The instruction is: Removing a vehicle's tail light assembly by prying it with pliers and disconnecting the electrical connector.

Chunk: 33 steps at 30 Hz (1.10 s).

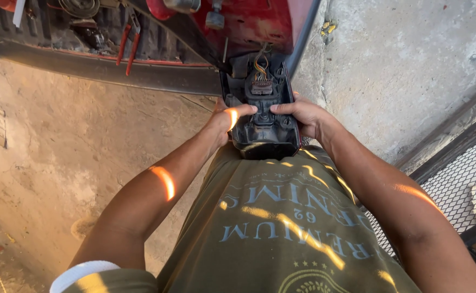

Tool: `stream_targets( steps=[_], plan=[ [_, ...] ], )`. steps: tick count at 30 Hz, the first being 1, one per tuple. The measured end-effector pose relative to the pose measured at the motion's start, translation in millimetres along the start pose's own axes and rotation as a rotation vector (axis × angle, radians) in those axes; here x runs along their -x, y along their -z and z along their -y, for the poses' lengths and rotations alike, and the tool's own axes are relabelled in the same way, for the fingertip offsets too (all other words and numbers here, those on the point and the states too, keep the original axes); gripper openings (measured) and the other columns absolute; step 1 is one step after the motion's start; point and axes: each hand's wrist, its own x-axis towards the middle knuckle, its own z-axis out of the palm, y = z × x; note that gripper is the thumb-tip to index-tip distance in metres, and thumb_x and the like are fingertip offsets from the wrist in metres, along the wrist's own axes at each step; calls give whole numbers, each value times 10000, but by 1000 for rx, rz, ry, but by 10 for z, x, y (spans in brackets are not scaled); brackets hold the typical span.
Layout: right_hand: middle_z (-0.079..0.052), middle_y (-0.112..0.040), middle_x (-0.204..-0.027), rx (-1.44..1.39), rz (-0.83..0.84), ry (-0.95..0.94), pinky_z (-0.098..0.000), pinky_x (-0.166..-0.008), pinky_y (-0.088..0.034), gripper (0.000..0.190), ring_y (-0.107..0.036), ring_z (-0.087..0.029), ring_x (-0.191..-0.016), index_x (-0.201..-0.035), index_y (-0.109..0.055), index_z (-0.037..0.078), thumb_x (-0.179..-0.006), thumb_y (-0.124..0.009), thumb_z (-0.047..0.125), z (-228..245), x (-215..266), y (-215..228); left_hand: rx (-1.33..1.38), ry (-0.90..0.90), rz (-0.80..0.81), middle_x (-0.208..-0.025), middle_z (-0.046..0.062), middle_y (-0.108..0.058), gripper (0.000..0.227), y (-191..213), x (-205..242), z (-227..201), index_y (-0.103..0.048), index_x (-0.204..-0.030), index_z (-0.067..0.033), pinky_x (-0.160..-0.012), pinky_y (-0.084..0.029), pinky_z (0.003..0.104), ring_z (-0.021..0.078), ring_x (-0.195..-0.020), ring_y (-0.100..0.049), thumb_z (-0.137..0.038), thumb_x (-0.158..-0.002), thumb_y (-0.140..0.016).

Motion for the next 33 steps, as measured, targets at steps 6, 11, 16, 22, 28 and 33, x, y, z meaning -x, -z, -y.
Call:
stream_targets(
  steps=[6, 11, 16, 22, 28, 33],
  plan=[
    [-173, -684, -1129, -4, -16, -31, -602, -795, -601, 692, -719, -424, -1005, -1302, -547, 140, -711, -901, 74, 8, -5, -18, 28, -7, 47, -1496, 305, -407, 1162, 63, -128, -7, -368, -1507, -76, -751, -523, 759, 618, -1252, -504, -254, -569, -1030],
    [-182, -682, -1138, -16, -5, -6, -631, -791, -584, 727, -709, -450, -1014, -1324, -549, 164, -700, -919, 111, -12, -42, -1, -343, -314, 28, -1585, 301, -309, 1293, 221, 365, -426, -226, -1614, -139, -1129, -372, 660, 527, -1453, -313, -482, -638, -1001],
    [-177, -675, -1131, 16, -11, -11, -617, -803, -589, 705, -713, -422, -1011, -1341, -530, 154, -738, -895, 127, 3, -23, -19, -925, -727, 99, -1113, 146, -634, 389, 158, 813, -851, -699, -1106, -158, -957, -518, 534, 407, -1140, -604, -443, -853, -776],
    [-146, -672, -1125, 19, -26, -20, -613, -780, -601, 625, -722, -374, -993, -1363, -524, 186, -828, -844, 239, -82, -109, 56, -1147, -525, 442, -485, 78, -559, 421, -76, 401, -1094, -643, -650, -89, -393, -467, 309, 203, -395, -560, -393, -940, -669],
    [-162, -681, -1132, -15, -32, -12, -599, -779, -602, 694, -718, -354, -989, -1376, -506, 184, -790, -874, 237, -51, -64, 25, -1192, -459, 448, -554, 97, -645, 279, -56, 133, -1038, -733, -742, -114, -441, -567, 324, 221, -496, -689, -373, -825, -794],
    [-201, -661, -1198, 72, -63, 50, -595, -777, -600, 871, -700, -395, -1030, -1450, -429, 172, -722, -908, 166, 49, -96, -17, -980, -617, 334, -743, 106, -710, 286, 94, 431, -987, -760, -974, -112, -689, -617, 454, 306, -770, -751, -294, -776, -858]
  ],
)
